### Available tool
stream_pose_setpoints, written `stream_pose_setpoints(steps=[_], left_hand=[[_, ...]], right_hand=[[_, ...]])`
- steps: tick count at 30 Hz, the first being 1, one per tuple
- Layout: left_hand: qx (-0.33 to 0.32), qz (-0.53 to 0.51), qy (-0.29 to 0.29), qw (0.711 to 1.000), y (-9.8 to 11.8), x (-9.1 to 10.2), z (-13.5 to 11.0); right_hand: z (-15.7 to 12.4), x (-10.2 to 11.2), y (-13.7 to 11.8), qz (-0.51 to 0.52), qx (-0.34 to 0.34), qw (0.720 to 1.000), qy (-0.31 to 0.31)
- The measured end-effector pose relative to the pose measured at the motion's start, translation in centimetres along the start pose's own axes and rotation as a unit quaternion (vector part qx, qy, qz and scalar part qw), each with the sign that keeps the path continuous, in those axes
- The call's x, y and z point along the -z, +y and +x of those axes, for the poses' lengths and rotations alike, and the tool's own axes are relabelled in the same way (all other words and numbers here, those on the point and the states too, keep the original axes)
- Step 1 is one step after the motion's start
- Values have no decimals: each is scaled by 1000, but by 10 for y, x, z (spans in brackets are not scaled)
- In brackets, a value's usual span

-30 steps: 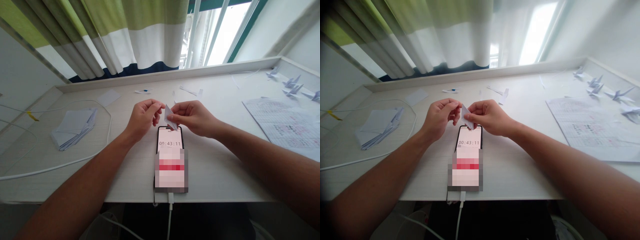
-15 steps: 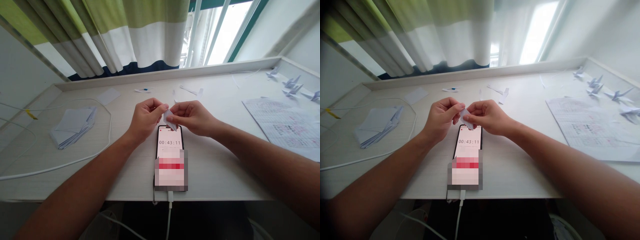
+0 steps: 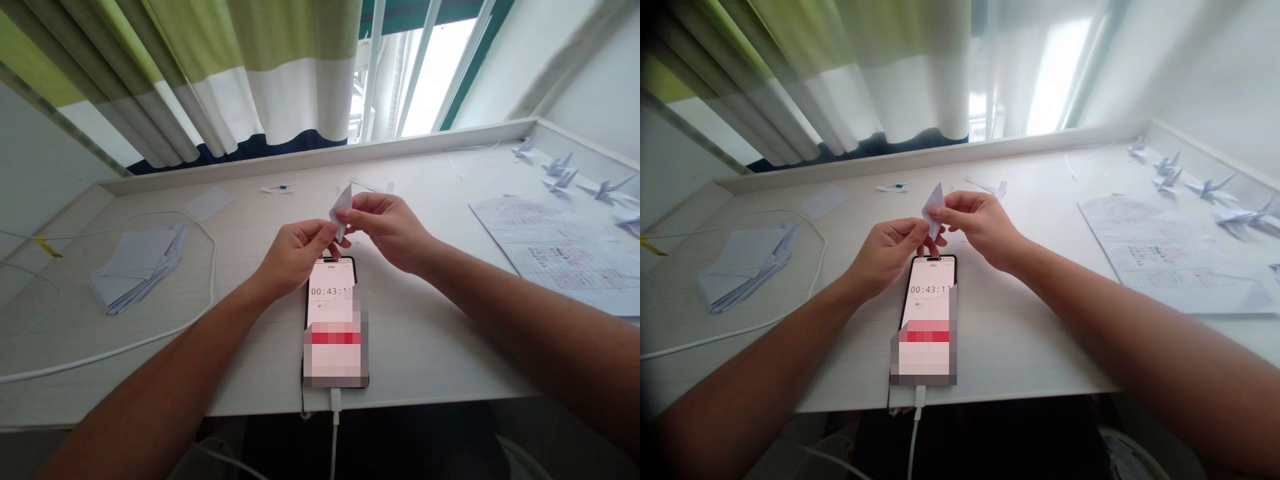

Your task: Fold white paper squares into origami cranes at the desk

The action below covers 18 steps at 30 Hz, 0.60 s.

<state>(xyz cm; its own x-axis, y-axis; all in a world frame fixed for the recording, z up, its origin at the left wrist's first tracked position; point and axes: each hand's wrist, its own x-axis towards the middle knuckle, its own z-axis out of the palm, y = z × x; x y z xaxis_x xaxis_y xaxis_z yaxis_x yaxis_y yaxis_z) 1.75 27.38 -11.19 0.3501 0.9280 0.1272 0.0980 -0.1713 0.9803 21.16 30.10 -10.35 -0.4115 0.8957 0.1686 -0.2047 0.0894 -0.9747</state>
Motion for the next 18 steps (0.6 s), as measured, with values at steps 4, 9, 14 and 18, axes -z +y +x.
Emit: stream_pose_setpoints(steps=[4, 9, 14, 18], left_hand=[[1, -59, -13, 998, -1, 0, 2], [32, -137, -19, 990, 1, 0, 2], [66, -173, 5, 983, 3, -2, 0], [82, -167, 3, 983, 6, -1, 0]], right_hand=[[0, 1, 0, 41, -6, 999, 7], [0, -1, 0, 51, -9, 999, 9], [-1, -3, 0, 33, 6, 999, 32], [-2, -5, -2, 27, 7, 999, 37]])
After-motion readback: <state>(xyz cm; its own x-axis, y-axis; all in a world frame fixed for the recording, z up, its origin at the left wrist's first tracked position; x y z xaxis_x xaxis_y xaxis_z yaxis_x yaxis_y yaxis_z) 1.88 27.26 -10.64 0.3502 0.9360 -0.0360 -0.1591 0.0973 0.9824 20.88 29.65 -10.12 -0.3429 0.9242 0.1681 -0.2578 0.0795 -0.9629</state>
